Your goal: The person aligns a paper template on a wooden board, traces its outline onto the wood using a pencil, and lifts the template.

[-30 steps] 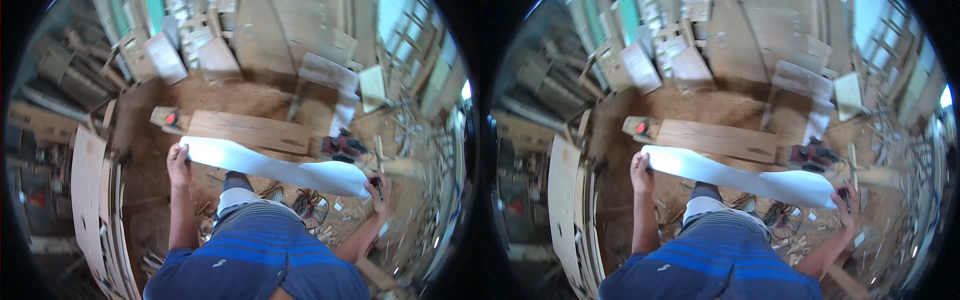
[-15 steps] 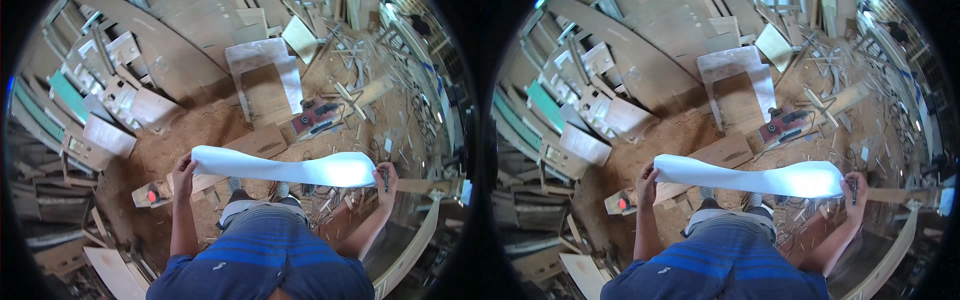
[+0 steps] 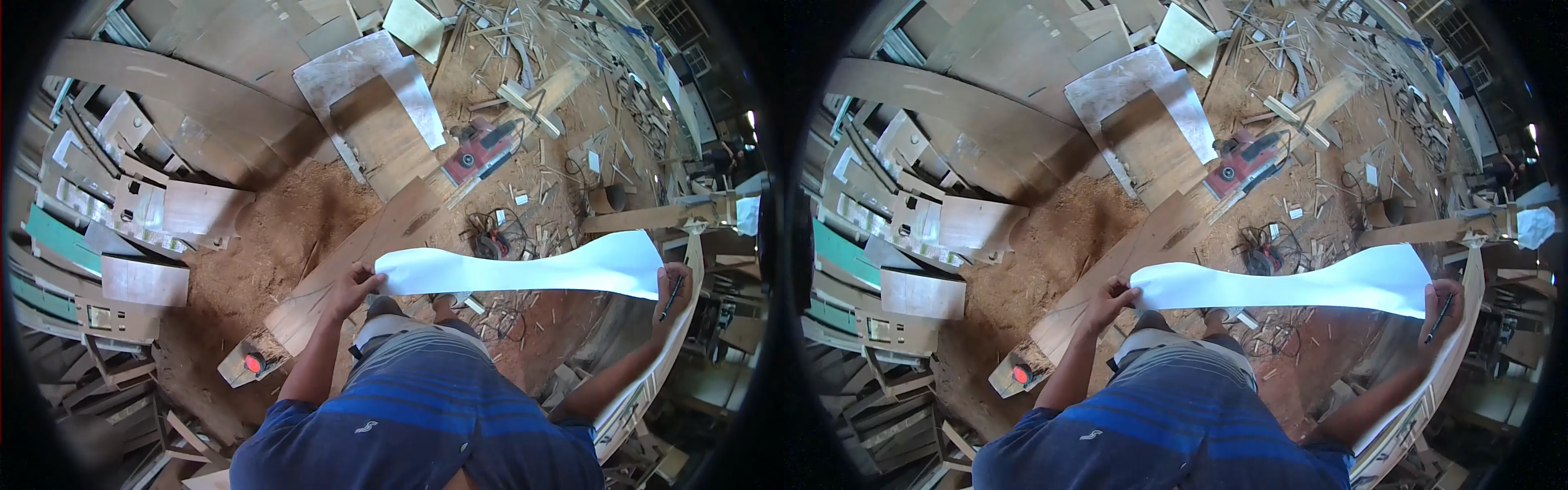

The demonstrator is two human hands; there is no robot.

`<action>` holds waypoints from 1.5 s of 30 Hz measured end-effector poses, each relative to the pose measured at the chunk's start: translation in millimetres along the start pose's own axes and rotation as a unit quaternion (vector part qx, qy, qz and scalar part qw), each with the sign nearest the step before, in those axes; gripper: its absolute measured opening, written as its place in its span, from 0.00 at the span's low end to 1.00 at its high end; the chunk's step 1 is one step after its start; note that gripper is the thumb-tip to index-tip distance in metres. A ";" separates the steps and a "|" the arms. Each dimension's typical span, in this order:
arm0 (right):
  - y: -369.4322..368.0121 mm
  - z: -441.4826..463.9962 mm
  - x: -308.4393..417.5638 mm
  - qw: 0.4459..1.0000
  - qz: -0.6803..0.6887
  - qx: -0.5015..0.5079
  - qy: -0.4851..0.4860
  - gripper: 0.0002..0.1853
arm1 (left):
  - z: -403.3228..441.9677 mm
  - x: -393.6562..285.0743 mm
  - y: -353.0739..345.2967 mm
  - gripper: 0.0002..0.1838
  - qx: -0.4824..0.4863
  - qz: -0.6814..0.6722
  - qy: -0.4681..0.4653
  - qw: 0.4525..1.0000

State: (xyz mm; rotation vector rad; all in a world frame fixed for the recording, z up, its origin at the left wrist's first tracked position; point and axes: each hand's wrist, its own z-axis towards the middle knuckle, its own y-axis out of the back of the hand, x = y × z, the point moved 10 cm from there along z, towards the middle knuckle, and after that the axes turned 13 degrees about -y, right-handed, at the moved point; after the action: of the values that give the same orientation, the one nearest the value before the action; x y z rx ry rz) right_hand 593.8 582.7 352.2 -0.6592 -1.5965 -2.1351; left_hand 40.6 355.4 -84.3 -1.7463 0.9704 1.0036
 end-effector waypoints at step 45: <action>-59.1 87.1 53.6 0.925 0.129 0.313 0.170 0.10 | -50.2 -21.5 -18.5 0.48 -0.190 0.596 -0.123 0.771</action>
State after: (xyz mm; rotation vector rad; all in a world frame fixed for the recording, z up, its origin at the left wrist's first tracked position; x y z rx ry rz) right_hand 528.5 681.0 358.3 -0.2476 -1.7368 -1.3386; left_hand 60.7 318.7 -44.6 -1.0687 1.8364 2.2838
